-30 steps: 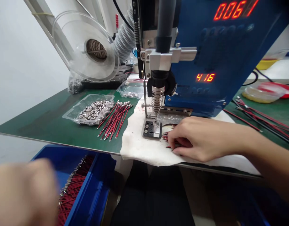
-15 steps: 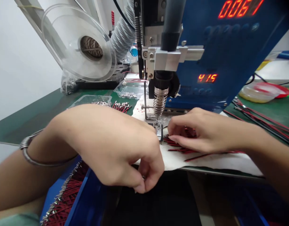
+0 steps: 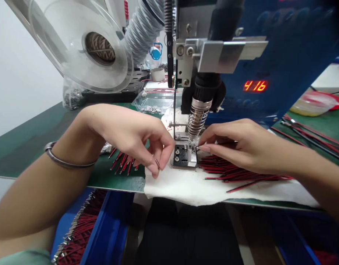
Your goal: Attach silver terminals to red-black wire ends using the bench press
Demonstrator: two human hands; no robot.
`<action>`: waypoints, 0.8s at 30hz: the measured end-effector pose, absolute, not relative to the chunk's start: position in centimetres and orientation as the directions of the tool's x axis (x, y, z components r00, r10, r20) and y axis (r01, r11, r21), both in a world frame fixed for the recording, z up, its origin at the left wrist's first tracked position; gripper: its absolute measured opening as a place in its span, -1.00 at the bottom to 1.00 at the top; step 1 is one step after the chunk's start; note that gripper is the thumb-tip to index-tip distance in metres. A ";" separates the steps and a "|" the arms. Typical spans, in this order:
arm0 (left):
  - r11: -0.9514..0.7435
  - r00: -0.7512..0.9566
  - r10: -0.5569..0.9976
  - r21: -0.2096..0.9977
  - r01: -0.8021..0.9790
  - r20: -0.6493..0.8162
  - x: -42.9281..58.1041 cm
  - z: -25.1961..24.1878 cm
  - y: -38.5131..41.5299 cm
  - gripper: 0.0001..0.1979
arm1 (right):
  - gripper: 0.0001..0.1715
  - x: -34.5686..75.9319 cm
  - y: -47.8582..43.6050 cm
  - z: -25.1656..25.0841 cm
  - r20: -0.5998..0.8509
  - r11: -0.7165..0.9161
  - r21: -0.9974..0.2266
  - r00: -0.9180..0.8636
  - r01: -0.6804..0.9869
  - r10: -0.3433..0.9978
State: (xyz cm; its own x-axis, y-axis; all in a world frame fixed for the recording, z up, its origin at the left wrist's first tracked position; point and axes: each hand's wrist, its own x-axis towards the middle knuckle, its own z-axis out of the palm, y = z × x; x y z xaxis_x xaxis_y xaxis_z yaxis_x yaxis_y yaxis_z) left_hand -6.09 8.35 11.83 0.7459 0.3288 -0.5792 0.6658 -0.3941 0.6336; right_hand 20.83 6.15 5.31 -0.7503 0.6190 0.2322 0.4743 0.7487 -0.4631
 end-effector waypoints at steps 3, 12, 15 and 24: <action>-0.359 0.738 0.374 0.646 0.674 -0.562 -6.5 11.2 9.1 -0.94 | -0.74 20.6 5.9 5.0 0.271 0.753 -0.454 -0.732 0.476 0.626; -0.322 0.722 0.352 0.648 0.690 -0.595 -5.6 10.4 9.3 -0.75 | -0.73 20.4 5.8 4.6 0.337 0.757 -0.433 -0.691 0.490 0.640; -0.303 0.732 0.361 0.670 0.678 -0.577 -5.6 10.3 9.3 -0.73 | -0.75 20.5 6.0 4.4 0.337 0.746 -0.442 -0.678 0.498 0.653; -0.251 0.721 0.418 0.693 0.676 -0.552 -5.0 9.6 8.7 -0.63 | -0.80 20.3 5.8 3.7 0.421 0.790 -0.437 -0.678 0.430 0.602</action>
State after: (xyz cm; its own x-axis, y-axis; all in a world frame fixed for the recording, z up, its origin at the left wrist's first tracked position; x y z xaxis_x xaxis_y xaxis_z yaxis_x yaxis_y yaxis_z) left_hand -4.98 8.69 9.55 0.7212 0.4183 -0.5522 0.6760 -0.2508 0.6929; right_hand 20.27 5.77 3.70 -0.6779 0.6024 0.4214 0.4304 0.7899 -0.4368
